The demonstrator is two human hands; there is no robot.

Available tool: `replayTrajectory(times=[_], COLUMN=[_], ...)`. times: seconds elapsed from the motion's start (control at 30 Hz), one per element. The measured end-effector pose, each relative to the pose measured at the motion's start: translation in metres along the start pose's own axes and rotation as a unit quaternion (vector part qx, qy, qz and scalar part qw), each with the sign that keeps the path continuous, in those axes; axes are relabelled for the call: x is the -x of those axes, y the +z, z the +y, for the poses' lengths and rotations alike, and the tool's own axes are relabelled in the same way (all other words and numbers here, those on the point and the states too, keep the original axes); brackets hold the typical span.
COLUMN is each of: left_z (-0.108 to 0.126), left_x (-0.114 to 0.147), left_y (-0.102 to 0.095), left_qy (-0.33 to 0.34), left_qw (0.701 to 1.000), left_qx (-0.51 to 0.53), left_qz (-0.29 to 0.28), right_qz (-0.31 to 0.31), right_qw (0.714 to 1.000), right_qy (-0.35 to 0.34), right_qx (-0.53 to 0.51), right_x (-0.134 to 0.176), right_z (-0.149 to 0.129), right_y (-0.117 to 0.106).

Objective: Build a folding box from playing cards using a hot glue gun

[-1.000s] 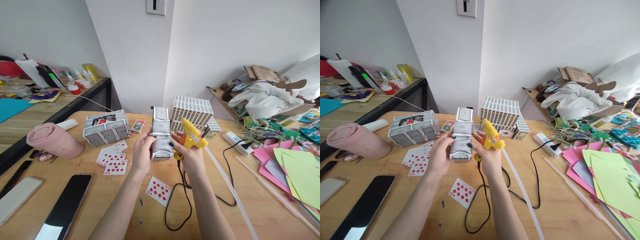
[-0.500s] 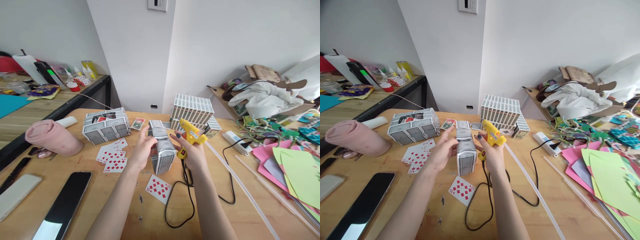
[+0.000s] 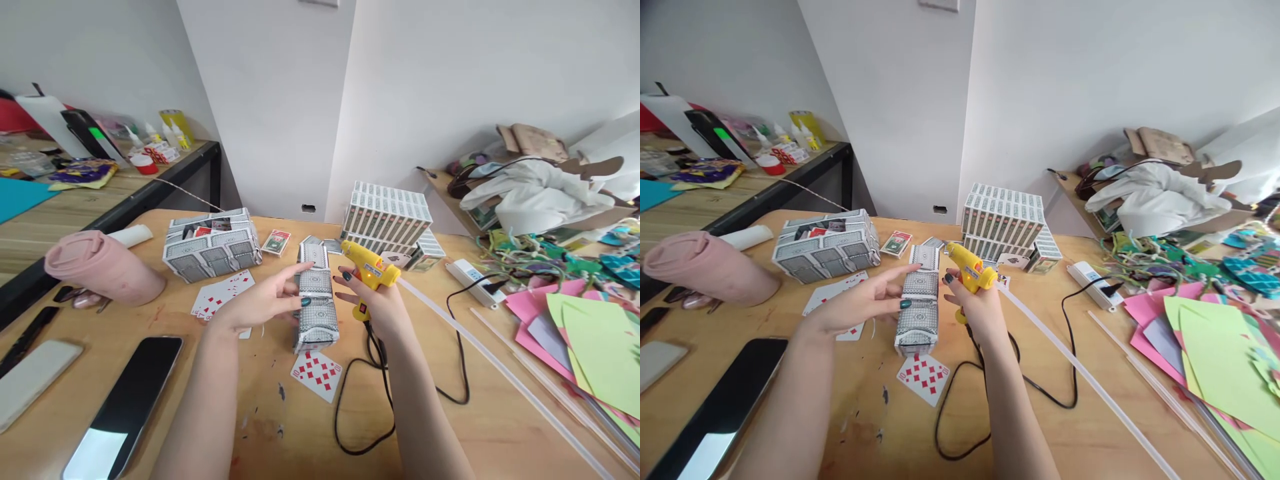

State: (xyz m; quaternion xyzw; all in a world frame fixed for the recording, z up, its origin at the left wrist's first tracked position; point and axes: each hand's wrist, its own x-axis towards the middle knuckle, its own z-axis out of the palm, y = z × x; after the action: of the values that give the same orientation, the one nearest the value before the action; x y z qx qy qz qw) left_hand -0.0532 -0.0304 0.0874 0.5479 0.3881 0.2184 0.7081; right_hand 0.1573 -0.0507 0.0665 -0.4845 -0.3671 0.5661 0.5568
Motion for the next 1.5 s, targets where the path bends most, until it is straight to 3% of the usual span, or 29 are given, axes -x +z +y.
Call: replayTrajectory(times=[0.2, 0.37, 0.47, 0.7, 1.03, 1.27, 1.5], left_z=[-0.008, -0.003, 0.010, 0.043, 0.056, 0.058, 0.046], left_x=[-0.001, -0.002, -0.004, -0.009, -0.013, -0.015, -0.014], left_y=[-0.009, -0.005, -0.004, -0.005, 0.007, 0.007, 0.003], left_qy=[0.036, 0.075, 0.078, 0.050, 0.021, 0.017, 0.047], left_qw=[0.993, 0.942, 0.919, 0.867, 0.809, 0.801, 0.830], left_qx=[-0.090, -0.274, -0.342, -0.480, -0.581, -0.591, -0.542], left_qz=[0.067, 0.177, 0.181, 0.123, 0.087, 0.089, 0.123], right_qz=[-0.029, -0.029, -0.029, -0.031, -0.032, -0.043, -0.025], right_qw=[0.999, 0.999, 0.999, 0.998, 0.998, 0.995, 0.966], right_qy=[0.004, -0.006, -0.007, 0.001, 0.001, -0.013, -0.089], right_qx=[0.018, 0.021, 0.035, 0.058, 0.050, 0.092, 0.240], right_x=[0.001, 0.001, 0.001, 0.001, 0.002, 0.004, 0.001], right_z=[0.004, 0.008, 0.008, 0.005, 0.007, 0.005, 0.012], right_y=[0.006, 0.008, 0.007, 0.005, 0.009, 0.015, 0.014])
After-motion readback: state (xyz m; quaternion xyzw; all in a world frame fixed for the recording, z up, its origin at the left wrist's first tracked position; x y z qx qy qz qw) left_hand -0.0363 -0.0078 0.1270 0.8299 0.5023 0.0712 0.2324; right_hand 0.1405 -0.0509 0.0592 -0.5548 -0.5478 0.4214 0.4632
